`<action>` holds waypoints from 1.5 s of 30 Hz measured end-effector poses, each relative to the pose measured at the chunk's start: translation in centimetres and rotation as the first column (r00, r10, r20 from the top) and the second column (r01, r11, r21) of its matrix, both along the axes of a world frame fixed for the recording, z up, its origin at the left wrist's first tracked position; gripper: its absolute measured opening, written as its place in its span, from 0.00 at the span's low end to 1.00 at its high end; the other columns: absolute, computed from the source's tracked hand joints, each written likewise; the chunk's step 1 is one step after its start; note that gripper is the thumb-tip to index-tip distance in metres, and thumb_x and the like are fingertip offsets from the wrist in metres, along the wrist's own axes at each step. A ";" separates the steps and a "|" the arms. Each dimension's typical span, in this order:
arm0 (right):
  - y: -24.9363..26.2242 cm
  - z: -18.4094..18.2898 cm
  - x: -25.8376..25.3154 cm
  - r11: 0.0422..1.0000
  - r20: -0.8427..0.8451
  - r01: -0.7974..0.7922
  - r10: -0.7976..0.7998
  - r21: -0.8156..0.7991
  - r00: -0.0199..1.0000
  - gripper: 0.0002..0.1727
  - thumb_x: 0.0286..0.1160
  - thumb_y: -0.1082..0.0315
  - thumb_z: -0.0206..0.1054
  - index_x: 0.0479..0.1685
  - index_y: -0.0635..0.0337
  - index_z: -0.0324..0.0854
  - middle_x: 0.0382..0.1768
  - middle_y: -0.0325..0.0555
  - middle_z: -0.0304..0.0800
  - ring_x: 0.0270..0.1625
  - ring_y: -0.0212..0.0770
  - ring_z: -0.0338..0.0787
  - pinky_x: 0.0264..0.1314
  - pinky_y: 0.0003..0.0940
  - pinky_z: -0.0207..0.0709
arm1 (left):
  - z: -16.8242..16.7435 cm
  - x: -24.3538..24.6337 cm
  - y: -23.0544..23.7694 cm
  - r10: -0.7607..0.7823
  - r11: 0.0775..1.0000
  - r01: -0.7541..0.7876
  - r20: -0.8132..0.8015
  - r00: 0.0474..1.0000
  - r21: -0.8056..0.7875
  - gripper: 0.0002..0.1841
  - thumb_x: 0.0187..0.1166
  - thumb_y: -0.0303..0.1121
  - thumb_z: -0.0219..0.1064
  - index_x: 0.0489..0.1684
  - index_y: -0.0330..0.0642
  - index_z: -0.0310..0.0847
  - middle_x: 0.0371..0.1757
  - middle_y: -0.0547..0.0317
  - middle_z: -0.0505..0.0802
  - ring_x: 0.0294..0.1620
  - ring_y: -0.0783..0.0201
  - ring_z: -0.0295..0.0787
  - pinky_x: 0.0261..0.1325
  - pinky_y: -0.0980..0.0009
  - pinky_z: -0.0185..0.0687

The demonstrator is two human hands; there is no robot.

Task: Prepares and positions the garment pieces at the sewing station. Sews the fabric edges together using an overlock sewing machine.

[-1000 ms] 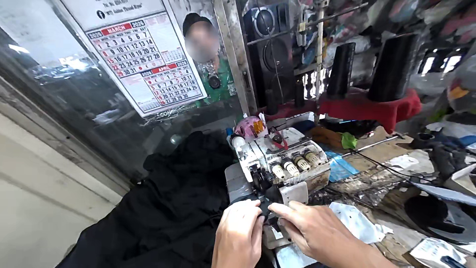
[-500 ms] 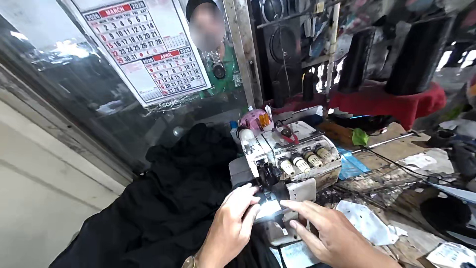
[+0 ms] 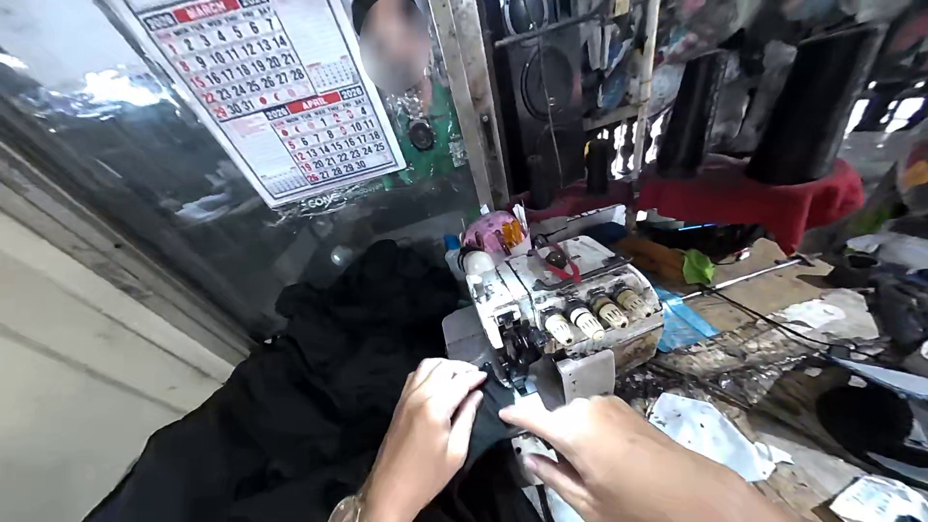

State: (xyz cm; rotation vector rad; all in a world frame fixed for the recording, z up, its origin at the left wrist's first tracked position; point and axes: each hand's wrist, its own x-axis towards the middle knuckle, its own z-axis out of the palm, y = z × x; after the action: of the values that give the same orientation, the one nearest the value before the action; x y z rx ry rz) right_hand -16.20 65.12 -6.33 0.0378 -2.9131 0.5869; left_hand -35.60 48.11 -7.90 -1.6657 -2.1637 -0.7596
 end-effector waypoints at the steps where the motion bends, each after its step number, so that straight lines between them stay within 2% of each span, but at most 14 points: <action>1: 0.4 -0.5 0.6 0.999 -0.041 -0.019 0.018 -0.027 0.999 0.23 0.84 0.47 0.59 0.76 0.36 0.77 0.28 0.41 0.88 0.29 0.47 0.89 0.30 0.54 0.82 | -0.1 0.4 0.0 -0.009 1.000 0.009 -0.018 1.000 -0.006 0.14 0.86 0.43 0.60 0.58 0.62 0.93 0.60 0.78 0.92 0.68 0.73 0.82 0.73 0.62 0.77; 4: 1.1 -1.9 1.4 0.995 -0.118 -0.015 0.003 -0.103 0.993 0.26 0.86 0.45 0.56 0.82 0.32 0.73 0.29 0.37 0.88 0.29 0.41 0.88 0.32 0.50 0.83 | 0.1 1.6 0.2 -0.017 0.999 0.013 -0.070 0.997 -0.053 0.16 0.87 0.42 0.58 0.63 0.66 0.91 0.59 0.77 0.92 0.66 0.72 0.82 0.69 0.61 0.76; 8: 1.5 -3.8 1.5 0.990 -0.162 0.002 -0.025 -0.140 0.987 0.26 0.87 0.44 0.55 0.84 0.27 0.72 0.35 0.37 0.90 0.32 0.40 0.89 0.35 0.48 0.84 | 0.5 1.4 0.7 -0.013 0.995 0.003 -0.106 0.994 -0.099 0.17 0.87 0.44 0.56 0.64 0.69 0.90 0.54 0.75 0.90 0.62 0.71 0.81 0.67 0.60 0.74; 12: 1.0 -4.5 2.1 0.987 -0.183 -0.018 -0.011 -0.160 0.983 0.26 0.87 0.44 0.56 0.84 0.27 0.71 0.34 0.36 0.89 0.31 0.38 0.88 0.33 0.45 0.83 | 0.6 1.4 0.5 -0.045 0.989 0.029 -0.108 0.993 -0.148 0.17 0.88 0.44 0.54 0.64 0.70 0.89 0.63 0.75 0.89 0.70 0.69 0.79 0.71 0.57 0.74; 15: 1.3 -4.1 1.6 0.987 -0.198 -0.029 -0.003 -0.161 0.980 0.24 0.88 0.44 0.55 0.81 0.28 0.74 0.36 0.36 0.88 0.33 0.38 0.87 0.34 0.44 0.82 | 1.3 1.2 0.5 -0.076 0.984 0.049 -0.151 0.986 -0.173 0.17 0.88 0.44 0.54 0.63 0.70 0.89 0.59 0.75 0.90 0.66 0.70 0.81 0.71 0.55 0.73; 19: 1.4 -4.4 1.3 0.986 -0.188 -0.010 -0.021 -0.165 0.982 0.26 0.89 0.43 0.52 0.85 0.26 0.70 0.37 0.38 0.88 0.34 0.40 0.88 0.35 0.46 0.82 | 1.5 0.9 0.6 -0.110 0.978 0.074 -0.181 0.977 -0.195 0.17 0.88 0.43 0.53 0.62 0.70 0.89 0.57 0.76 0.91 0.66 0.69 0.82 0.71 0.52 0.72; 24: 1.7 -4.7 1.8 0.980 -0.201 -0.038 -0.002 -0.195 0.980 0.25 0.89 0.44 0.53 0.84 0.26 0.71 0.35 0.37 0.88 0.33 0.39 0.87 0.34 0.45 0.82 | 1.8 0.9 0.5 -0.134 0.974 0.087 -0.228 0.964 -0.207 0.19 0.88 0.41 0.52 0.66 0.74 0.87 0.51 0.70 0.90 0.61 0.66 0.84 0.70 0.50 0.72; 26: 1.8 -4.6 1.6 0.979 -0.200 -0.031 -0.010 -0.200 0.980 0.25 0.89 0.45 0.53 0.84 0.25 0.72 0.36 0.36 0.88 0.34 0.39 0.88 0.36 0.45 0.82 | 1.6 0.6 0.9 -0.147 0.977 0.116 -0.177 0.973 -0.177 0.18 0.88 0.41 0.54 0.62 0.73 0.89 0.52 0.73 0.90 0.60 0.69 0.83 0.69 0.53 0.73; 28: 1.5 -4.6 1.4 0.980 -0.199 -0.005 -0.035 -0.198 0.979 0.26 0.89 0.45 0.53 0.85 0.27 0.71 0.37 0.37 0.90 0.34 0.39 0.89 0.36 0.47 0.83 | 0.6 0.0 1.5 -0.132 0.990 0.130 -0.042 0.990 -0.050 0.14 0.86 0.42 0.60 0.57 0.66 0.93 0.55 0.79 0.93 0.63 0.73 0.85 0.71 0.58 0.76; 30: 1.1 -5.0 1.4 0.978 -0.201 0.031 -0.073 -0.205 0.977 0.28 0.88 0.45 0.54 0.87 0.29 0.69 0.37 0.38 0.91 0.33 0.41 0.89 0.35 0.49 0.83 | -0.3 -0.4 2.1 -0.111 0.992 0.105 0.090 0.990 0.071 0.10 0.82 0.44 0.67 0.51 0.59 0.93 0.54 0.78 0.93 0.62 0.73 0.86 0.69 0.63 0.82; 32: 0.8 -5.4 1.7 0.975 -0.225 0.052 -0.102 -0.217 0.969 0.28 0.88 0.45 0.55 0.87 0.30 0.68 0.35 0.38 0.91 0.30 0.40 0.88 0.31 0.48 0.82 | -0.6 -0.4 2.5 -0.130 0.987 0.114 0.150 0.980 0.112 0.09 0.81 0.44 0.70 0.48 0.58 0.94 0.52 0.77 0.94 0.61 0.72 0.87 0.67 0.65 0.84; 35: 0.7 -5.0 2.5 0.974 -0.214 0.072 -0.119 -0.216 0.969 0.28 0.88 0.45 0.55 0.87 0.30 0.68 0.37 0.41 0.92 0.32 0.44 0.91 0.31 0.50 0.82 | -0.6 0.3 2.1 -0.158 0.985 0.145 0.151 0.976 0.093 0.09 0.81 0.43 0.69 0.47 0.59 0.96 0.52 0.76 0.94 0.62 0.71 0.86 0.68 0.64 0.82; 42: 0.6 -5.0 1.8 0.976 -0.206 0.110 -0.148 -0.188 0.967 0.27 0.88 0.43 0.54 0.84 0.29 0.70 0.33 0.36 0.89 0.29 0.39 0.87 0.30 0.47 0.81 | -0.7 0.1 2.7 -0.087 0.992 0.073 0.130 0.988 0.107 0.08 0.81 0.45 0.69 0.46 0.60 0.95 0.49 0.79 0.93 0.57 0.75 0.86 0.63 0.69 0.83; 45: 0.2 -4.7 2.1 0.977 -0.220 0.111 -0.151 -0.185 0.964 0.26 0.88 0.43 0.54 0.83 0.30 0.72 0.34 0.36 0.90 0.30 0.40 0.88 0.30 0.48 0.82 | -0.1 0.5 2.0 -0.131 0.991 0.124 0.143 0.981 0.059 0.08 0.82 0.45 0.69 0.45 0.61 0.96 0.49 0.78 0.93 0.58 0.74 0.86 0.64 0.69 0.81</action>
State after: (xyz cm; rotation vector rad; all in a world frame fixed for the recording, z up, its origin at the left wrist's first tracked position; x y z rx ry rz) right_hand -14.07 65.36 -11.07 -0.1012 -2.6053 0.7520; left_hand -35.07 50.13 -8.04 -1.7881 -2.1300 -0.9925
